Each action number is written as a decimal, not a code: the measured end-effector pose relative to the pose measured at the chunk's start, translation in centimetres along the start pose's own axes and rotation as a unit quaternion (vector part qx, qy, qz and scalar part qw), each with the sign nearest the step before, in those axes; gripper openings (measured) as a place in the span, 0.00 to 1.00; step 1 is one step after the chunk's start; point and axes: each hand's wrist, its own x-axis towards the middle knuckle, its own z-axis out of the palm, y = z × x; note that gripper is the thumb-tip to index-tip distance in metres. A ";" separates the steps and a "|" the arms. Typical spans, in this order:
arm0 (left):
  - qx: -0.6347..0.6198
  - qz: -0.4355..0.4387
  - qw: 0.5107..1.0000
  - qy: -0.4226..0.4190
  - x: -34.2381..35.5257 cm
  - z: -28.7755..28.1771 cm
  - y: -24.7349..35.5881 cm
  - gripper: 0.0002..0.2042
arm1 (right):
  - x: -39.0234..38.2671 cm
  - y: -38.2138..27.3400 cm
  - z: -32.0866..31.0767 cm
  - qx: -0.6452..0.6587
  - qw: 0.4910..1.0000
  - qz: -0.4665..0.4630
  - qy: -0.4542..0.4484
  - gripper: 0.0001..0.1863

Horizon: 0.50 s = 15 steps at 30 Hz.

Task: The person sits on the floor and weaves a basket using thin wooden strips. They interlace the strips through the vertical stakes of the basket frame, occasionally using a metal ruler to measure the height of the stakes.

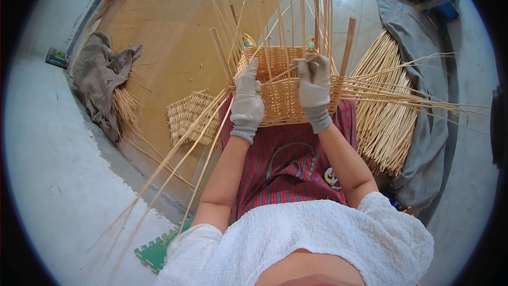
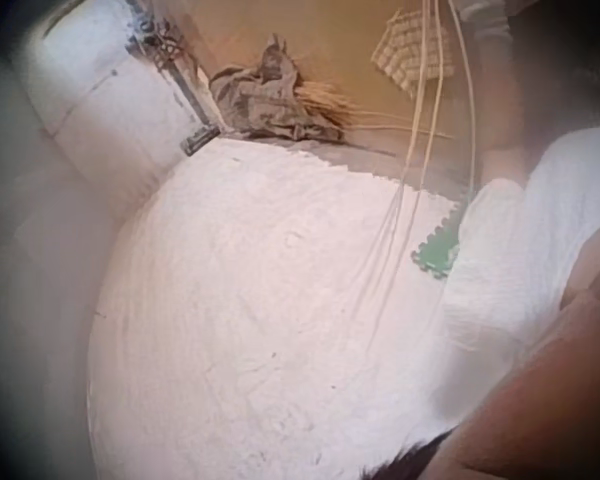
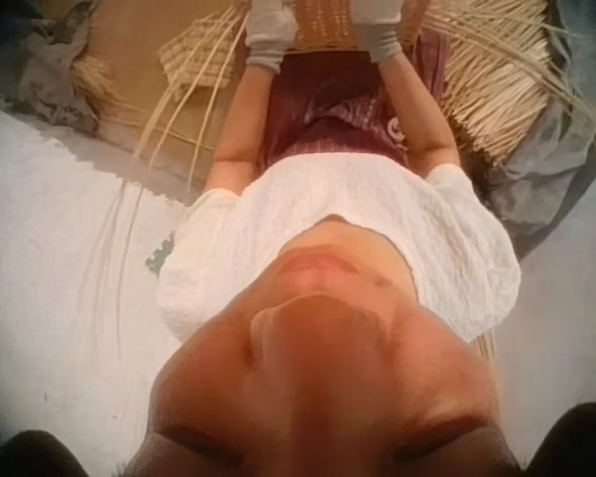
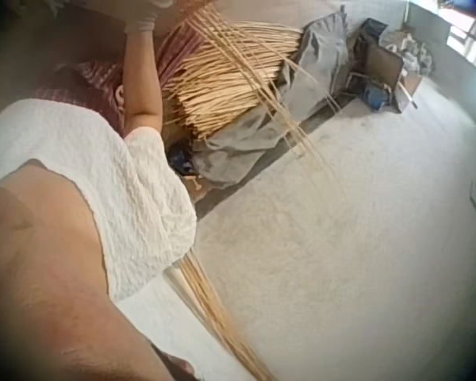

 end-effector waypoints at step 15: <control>-0.166 -0.228 0.955 -0.095 2.1 0.8 0.6 0.10 | 7.8 -1.2 7.9 -0.422 0.885 -0.077 -0.180 0.34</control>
